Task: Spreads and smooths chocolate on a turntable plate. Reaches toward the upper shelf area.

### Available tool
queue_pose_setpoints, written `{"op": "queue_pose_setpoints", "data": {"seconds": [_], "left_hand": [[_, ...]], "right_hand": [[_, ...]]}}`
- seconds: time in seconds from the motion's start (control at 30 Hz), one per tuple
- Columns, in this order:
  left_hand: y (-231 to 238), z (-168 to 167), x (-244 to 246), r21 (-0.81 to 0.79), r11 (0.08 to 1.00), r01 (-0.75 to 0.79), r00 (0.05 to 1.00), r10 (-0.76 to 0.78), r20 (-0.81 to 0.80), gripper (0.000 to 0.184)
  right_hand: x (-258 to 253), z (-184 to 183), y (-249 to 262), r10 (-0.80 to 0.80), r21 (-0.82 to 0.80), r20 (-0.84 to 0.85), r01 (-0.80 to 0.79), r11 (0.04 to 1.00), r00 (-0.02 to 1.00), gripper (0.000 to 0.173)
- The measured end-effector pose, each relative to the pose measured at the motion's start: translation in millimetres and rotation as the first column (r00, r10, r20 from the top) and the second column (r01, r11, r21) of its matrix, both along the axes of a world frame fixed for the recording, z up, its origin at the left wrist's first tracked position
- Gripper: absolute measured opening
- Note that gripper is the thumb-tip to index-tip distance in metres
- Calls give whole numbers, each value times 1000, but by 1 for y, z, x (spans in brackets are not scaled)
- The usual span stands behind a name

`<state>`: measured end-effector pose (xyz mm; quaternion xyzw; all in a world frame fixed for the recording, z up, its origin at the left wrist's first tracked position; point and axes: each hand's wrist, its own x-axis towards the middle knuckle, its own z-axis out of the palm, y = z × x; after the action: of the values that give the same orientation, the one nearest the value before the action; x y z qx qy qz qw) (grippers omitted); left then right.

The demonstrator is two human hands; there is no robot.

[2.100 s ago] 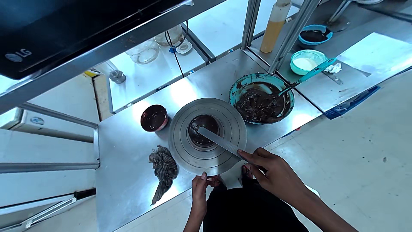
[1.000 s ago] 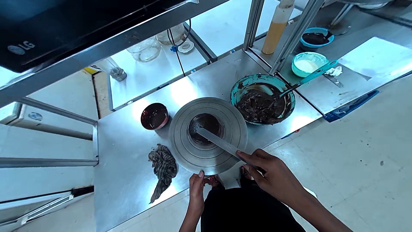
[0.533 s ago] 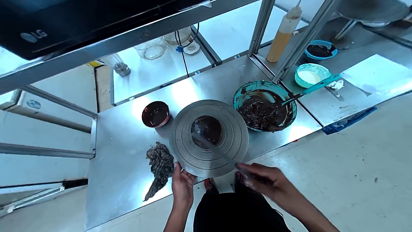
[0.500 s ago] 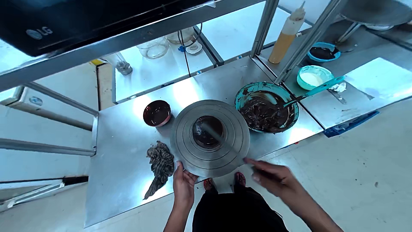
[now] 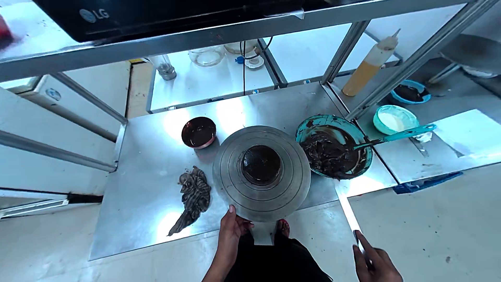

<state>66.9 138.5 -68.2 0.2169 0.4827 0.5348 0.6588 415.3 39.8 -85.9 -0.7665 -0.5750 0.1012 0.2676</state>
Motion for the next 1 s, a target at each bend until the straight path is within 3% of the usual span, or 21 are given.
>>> {"op": "queue_pose_setpoints", "data": {"seconds": [0.07, 0.13, 0.17, 0.23, 0.27, 0.33, 0.37, 0.43, 0.5, 0.57, 0.6, 0.63, 0.67, 0.73, 0.83, 0.9, 1.0], "left_hand": [[-1, -13, -19, 107, 987, 121, 979, -101, -178, 47], [3, -22, -51, 187, 943, 275, 866, -158, -474, 48], [9, -28, -70, 191, 913, 361, 739, -155, -656, 47], [26, -48, -107, 119, 865, 488, 302, -40, -952, 45], [34, -57, -123, 49, 868, 494, 88, 6, -996, 52], [52, -67, -150, -131, 898, 419, -143, -78, -987, 79], [61, -71, -161, -231, 900, 371, -176, -176, -968, 90], [73, -79, -178, -341, 873, 350, -136, -313, -940, 92], [73, -88, -186, -276, 887, 371, -78, -266, -961, 75], [72, -90, -187, -218, 903, 371, -64, -209, -976, 57], [69, -90, -186, -190, 913, 362, -41, -188, -981, 52], [65, -91, -185, -137, 930, 341, 18, -152, -988, 49], [59, -93, -184, -47, 951, 305, 112, -85, -990, 47], [44, -90, -175, 152, 975, 160, 353, 87, -932, 48], [18, -70, -161, 200, 969, -142, 695, 242, -677, 56], [-2, -58, -152, 144, 937, -318, 787, 345, -511, 57], [-23, -38, -137, 116, 889, -444, 838, 457, -299, 50]], "right_hand": [[4, 13, -8, 10, -75, -222, -27, 997, 975, 39], [7, 21, 10, -43, -136, -598, -49, 989, 800, 44], [6, 18, 27, -94, -146, -756, -27, 989, 648, 45], [5, 0, 57, -149, -153, -902, 23, 988, 406, 41], [5, -12, 61, -160, -160, -929, 29, 987, 335, 37], [2, -25, 44, -200, -198, -934, 35, 980, 296, 33], [1, -25, 29, -225, -222, -925, 46, 974, 306, 33], [4, -17, -2, -244, -231, -907, 77, 970, 343, 34], [10, -6, -10, -163, -138, -847, 87, 987, 506, 36], [17, 0, 14, -46, -1, -557, 55, 999, 829, 43], [16, -3, 33, -37, 59, -325, 60, 996, 945, 44], [14, -9, 51, -60, 118, -130, 76, 990, 990, 43], [11, -17, 62, -87, 147, 8, 85, 986, 996, 40], [9, -36, 55, -101, 127, 122, 85, 988, 987, 39], [8, -46, -3, -70, 82, 77, 63, 995, 995, 40], [2, -29, -29, -51, 76, -49, 55, 996, 997, 39], [-44, 33, -6, 154, 153, -237, -120, 981, 959, 41]]}}
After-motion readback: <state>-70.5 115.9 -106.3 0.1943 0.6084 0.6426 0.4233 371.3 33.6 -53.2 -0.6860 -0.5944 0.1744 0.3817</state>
